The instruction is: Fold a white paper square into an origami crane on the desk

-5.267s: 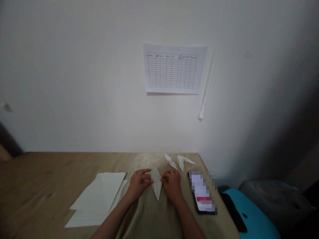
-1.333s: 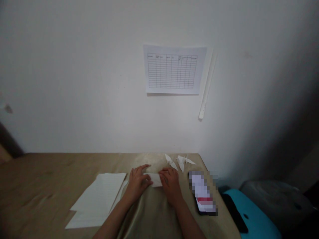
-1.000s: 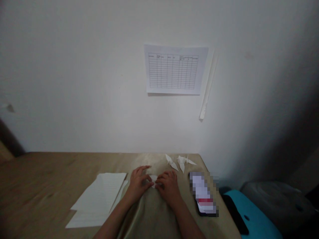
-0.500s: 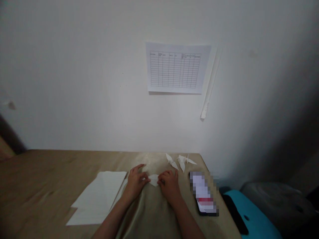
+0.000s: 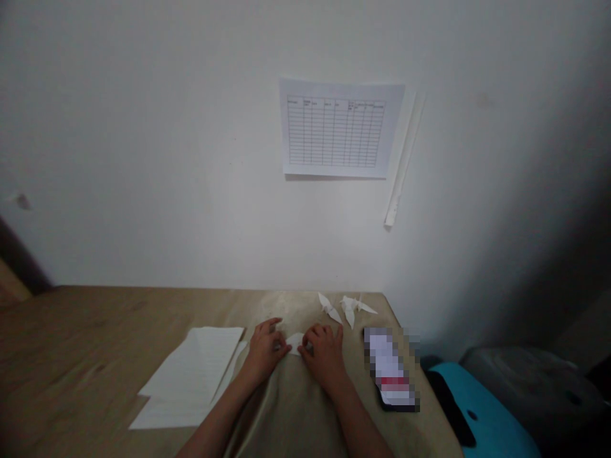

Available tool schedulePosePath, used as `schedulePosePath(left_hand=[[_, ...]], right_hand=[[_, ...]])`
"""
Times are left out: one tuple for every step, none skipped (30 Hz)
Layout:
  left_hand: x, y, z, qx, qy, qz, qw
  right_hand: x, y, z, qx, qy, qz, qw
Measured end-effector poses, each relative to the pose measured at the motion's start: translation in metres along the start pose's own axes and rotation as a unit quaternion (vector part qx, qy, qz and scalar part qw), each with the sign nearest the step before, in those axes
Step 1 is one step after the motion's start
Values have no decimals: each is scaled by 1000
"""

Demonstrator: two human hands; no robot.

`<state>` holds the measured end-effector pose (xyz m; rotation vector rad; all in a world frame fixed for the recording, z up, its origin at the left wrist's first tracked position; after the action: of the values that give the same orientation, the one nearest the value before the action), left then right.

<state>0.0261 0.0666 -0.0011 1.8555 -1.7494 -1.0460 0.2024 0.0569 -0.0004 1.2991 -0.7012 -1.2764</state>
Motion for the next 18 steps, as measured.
schedulePosePath(left_hand=[[0, 0, 0, -2, 1, 1, 1000], [0, 0, 0, -4, 2, 2, 1000], [0, 0, -1, -6, 3, 0, 1000], [1, 1, -2, -8, 6, -2, 1000], [1, 1, -3, -11, 7, -3, 1000], [2, 1, -5, -13, 7, -2, 1000], [3, 1, -7, -16, 6, 0, 1000], [4, 1, -8, -19, 5, 4, 1000], [4, 0, -9, -22, 3, 8, 1000], [5, 0, -10, -25, 1, 13, 1000], [5, 0, -10, -27, 1, 16, 1000], [5, 0, -10, -28, 2, 16, 999], [4, 0, -9, -27, 3, 17, 999], [4, 1, -8, -26, 4, 18, 1000], [3, 2, -7, -23, 5, 19, 1000], [3, 3, -6, -20, 6, 21, 1000], [3, 3, -5, -17, 6, 25, 1000], [2, 4, -4, -14, 6, 29, 999]], right_hand=[[0, 0, 0, 4, 0, 2, 1000], [0, -1, 0, 8, 0, 3, 1000], [0, -1, 0, 11, -1, 5, 1000], [0, -1, 0, 12, -1, 5, 1000], [0, -2, 0, 13, -1, 5, 1000], [0, -2, -1, 12, 0, 4, 1000], [-1, -2, -1, 10, 1, 4, 1000], [-1, -3, -1, 6, 2, 4, 1000], [-1, -3, -1, 2, 3, 5, 1000], [-1, -4, -2, 0, 3, 5, 1000], [-1, -4, -2, -2, 3, 6, 1000], [-1, -4, -2, -4, 3, 6, 1000], [-1, -3, -2, -4, 3, 7, 1000], [-1, -3, -2, -4, 4, 8, 1000], [-1, -3, -1, -5, 5, 11, 1000], [-1, -2, -1, -5, 7, 15, 1000], [-1, -2, -1, -4, 8, 20, 1000], [-1, -1, -1, -5, 8, 25, 1000]])
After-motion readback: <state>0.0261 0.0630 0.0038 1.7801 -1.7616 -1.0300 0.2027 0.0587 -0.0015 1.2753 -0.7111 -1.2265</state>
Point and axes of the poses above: each hand's wrist, its own x-axis away from the middle knuckle, its own y-axis out of the back of the hand, z = x × y, the point moved 4 cm from there along -x, towards the middle knuckle, and after that the axes turned 12 degrees about x, right-handed, at the moved point
